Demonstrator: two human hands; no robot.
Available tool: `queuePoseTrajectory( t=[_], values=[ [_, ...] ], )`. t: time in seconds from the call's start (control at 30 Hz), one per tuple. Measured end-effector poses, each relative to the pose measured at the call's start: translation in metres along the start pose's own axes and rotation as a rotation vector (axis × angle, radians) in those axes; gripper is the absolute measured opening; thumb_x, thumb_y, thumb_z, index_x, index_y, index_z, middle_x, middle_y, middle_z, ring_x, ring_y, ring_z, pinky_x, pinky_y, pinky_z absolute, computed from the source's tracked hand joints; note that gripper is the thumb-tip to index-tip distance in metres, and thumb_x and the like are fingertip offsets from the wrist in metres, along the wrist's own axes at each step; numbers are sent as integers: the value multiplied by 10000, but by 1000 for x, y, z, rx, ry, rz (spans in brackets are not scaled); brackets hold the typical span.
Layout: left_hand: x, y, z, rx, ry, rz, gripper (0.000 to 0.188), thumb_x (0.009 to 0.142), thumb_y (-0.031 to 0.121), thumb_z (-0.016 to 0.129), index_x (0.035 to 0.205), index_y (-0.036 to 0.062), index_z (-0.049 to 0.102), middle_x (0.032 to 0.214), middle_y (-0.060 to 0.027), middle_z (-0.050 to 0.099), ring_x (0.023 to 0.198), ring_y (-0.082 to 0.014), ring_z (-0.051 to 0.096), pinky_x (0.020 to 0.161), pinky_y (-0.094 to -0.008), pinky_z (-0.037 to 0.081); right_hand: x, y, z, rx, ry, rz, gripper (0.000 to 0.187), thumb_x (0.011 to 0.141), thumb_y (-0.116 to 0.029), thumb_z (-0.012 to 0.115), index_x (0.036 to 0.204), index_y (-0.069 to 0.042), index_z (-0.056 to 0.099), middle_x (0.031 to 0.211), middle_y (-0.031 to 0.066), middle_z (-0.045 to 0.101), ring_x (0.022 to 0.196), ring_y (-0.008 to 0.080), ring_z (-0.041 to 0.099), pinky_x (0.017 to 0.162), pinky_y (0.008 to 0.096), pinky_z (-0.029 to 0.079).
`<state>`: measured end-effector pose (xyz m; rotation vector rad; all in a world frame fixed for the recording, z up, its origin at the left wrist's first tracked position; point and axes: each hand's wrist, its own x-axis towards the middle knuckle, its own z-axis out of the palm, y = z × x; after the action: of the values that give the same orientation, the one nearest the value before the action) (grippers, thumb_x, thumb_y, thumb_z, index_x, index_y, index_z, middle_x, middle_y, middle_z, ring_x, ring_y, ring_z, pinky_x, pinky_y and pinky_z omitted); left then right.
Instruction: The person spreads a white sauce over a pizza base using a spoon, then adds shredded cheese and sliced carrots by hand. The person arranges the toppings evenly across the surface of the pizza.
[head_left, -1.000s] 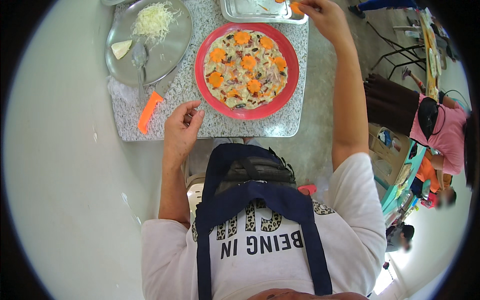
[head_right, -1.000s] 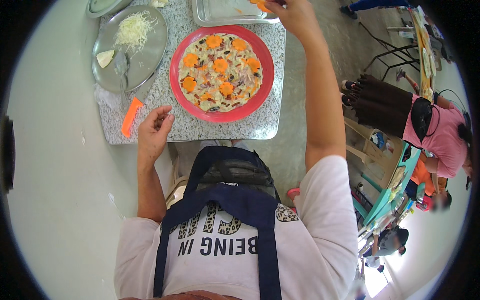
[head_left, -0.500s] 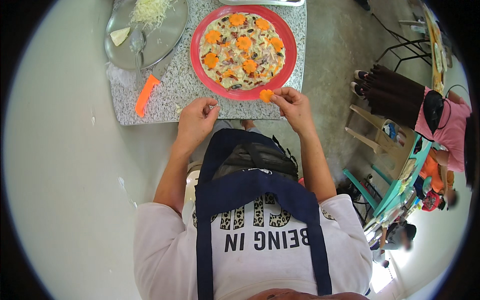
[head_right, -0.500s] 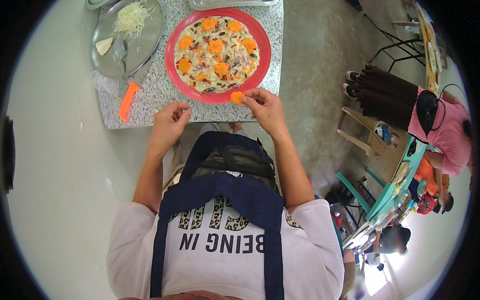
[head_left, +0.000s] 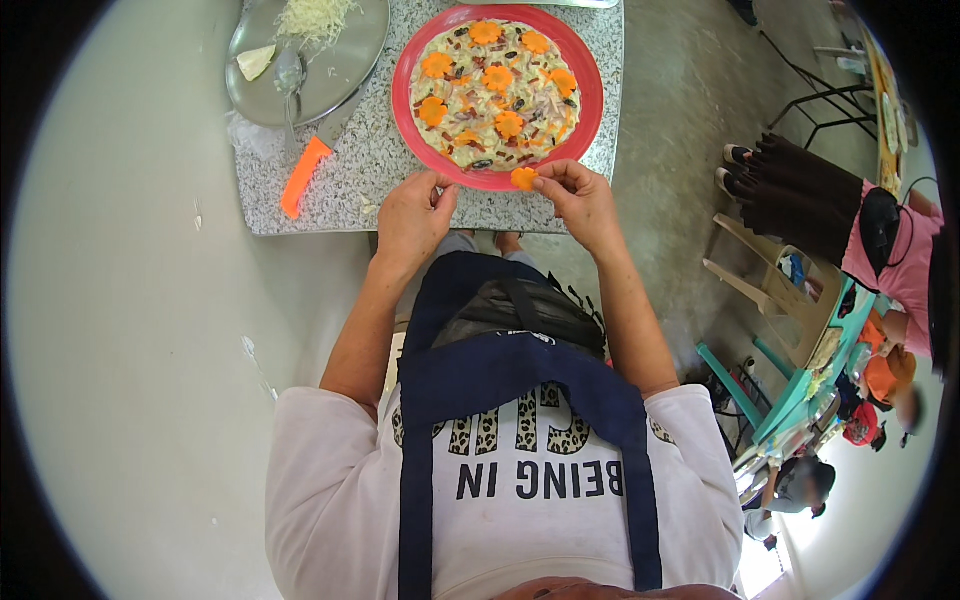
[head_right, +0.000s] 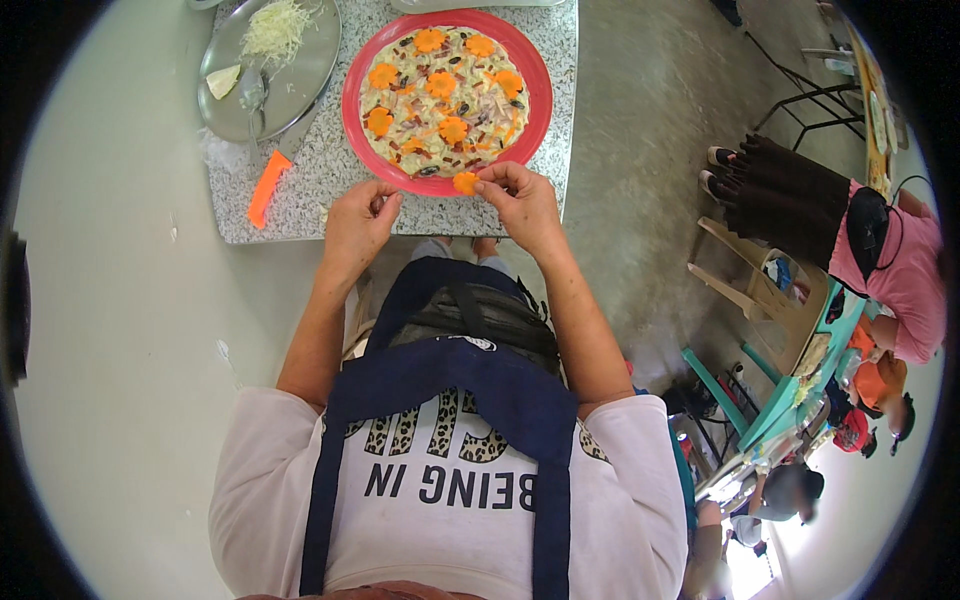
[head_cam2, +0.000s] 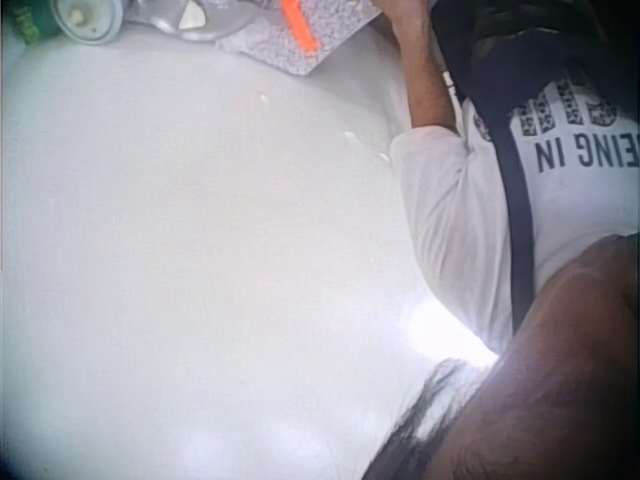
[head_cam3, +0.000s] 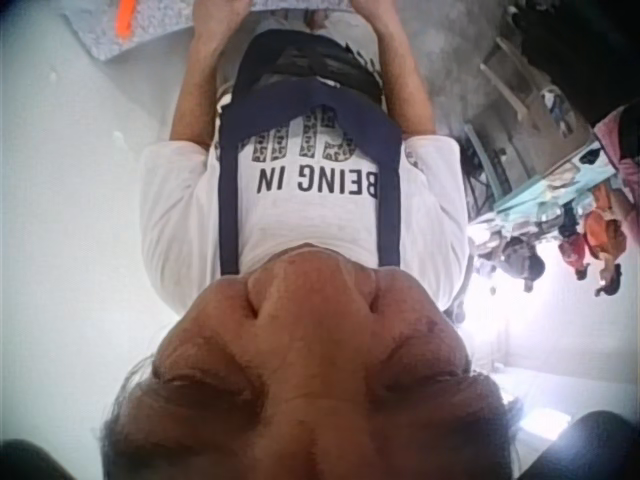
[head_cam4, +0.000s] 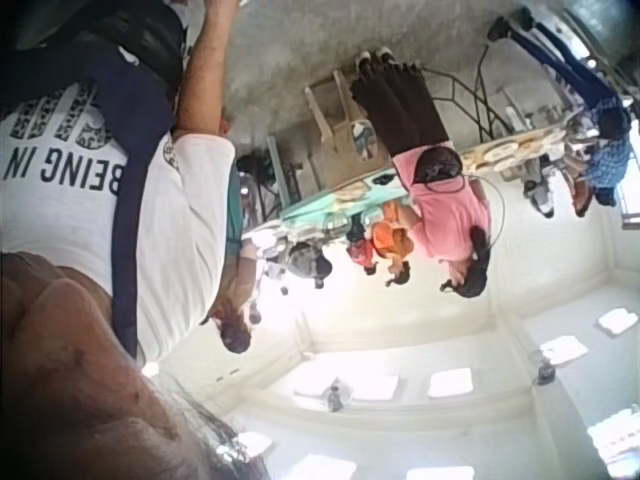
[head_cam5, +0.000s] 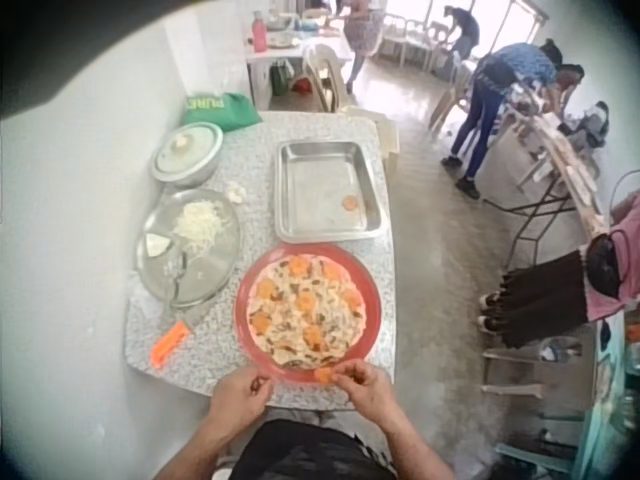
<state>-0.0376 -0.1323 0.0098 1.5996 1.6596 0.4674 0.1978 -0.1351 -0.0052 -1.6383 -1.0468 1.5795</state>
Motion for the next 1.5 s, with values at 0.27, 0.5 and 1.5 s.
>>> queuePoseTrajectory(
  t=[0.27, 0.5, 1.5],
  values=[
    [22, 12, 2, 3, 131, 57, 143, 818, 181, 667, 887, 55, 672, 772, -106, 633, 667, -269, 632, 609, -378, 488, 3, 4, -8, -3, 52, -23, 125, 842, -67, 690, 946, -1, 666, 809, 30, 688, 742, 83, 626, 690, 237, 493],
    [65, 26, 15, 126, 79, 266, 180, 806, 156, 681, 959, 63, 673, 802, -110, 605, 702, -253, 615, 631, -363, 480, 2, 11, -17, -25, 72, -93, 128, 872, -111, 678, 958, -20, 654, 809, 0, 671, 629, 23, 529, 501, 181, 395],
    [136, 32, 20, 58, -362, 91, 255, 736, 225, 679, 831, -10, 709, 735, -164, 686, 670, -249, 666, 666, -350, 525, -5, 5, -30, 77, 97, -46, 124, 851, -83, 685, 944, -4, 662, 795, 18, 673, 711, 68, 591, 647, 230, 472]
  ],
)
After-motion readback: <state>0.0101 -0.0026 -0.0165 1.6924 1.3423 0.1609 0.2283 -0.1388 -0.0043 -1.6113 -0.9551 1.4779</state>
